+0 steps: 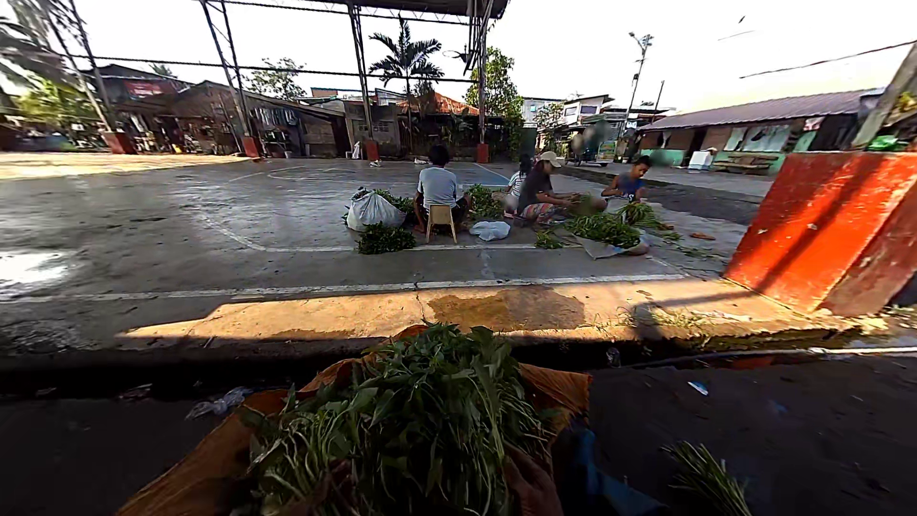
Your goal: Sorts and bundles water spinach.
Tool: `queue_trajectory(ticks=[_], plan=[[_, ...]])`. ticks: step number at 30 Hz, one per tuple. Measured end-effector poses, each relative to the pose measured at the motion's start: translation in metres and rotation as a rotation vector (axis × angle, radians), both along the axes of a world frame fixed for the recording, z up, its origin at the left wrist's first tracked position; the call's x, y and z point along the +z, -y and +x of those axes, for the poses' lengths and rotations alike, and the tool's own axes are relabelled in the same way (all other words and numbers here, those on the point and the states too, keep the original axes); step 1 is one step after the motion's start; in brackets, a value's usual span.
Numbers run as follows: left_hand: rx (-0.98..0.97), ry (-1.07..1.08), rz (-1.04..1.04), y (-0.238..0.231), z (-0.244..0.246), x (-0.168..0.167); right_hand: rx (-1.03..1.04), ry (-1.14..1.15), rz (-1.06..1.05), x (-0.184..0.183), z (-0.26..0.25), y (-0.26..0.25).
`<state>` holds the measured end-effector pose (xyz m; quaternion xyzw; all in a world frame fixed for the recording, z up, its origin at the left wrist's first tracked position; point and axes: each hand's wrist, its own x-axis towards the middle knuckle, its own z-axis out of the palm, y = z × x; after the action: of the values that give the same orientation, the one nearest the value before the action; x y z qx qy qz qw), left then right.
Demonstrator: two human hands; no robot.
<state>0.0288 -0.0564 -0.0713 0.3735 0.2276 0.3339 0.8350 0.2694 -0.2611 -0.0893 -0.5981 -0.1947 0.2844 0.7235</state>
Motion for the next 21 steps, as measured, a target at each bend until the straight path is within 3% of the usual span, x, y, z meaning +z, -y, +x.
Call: queue_trajectory(ticks=[4,10,21], plan=[[0.151,-0.119,-0.145,0.026,0.014,0.022,0.071,0.176,-0.127,-0.009,-0.020,-0.005],[0.117,-0.148,-0.111,0.037,0.027,0.015,0.037,0.408,-0.262,-0.028,-0.052,-0.012],[0.116,-0.229,-0.132,0.047,0.043,0.010,0.113,0.569,-0.040,-0.038,-0.082,-0.019]])
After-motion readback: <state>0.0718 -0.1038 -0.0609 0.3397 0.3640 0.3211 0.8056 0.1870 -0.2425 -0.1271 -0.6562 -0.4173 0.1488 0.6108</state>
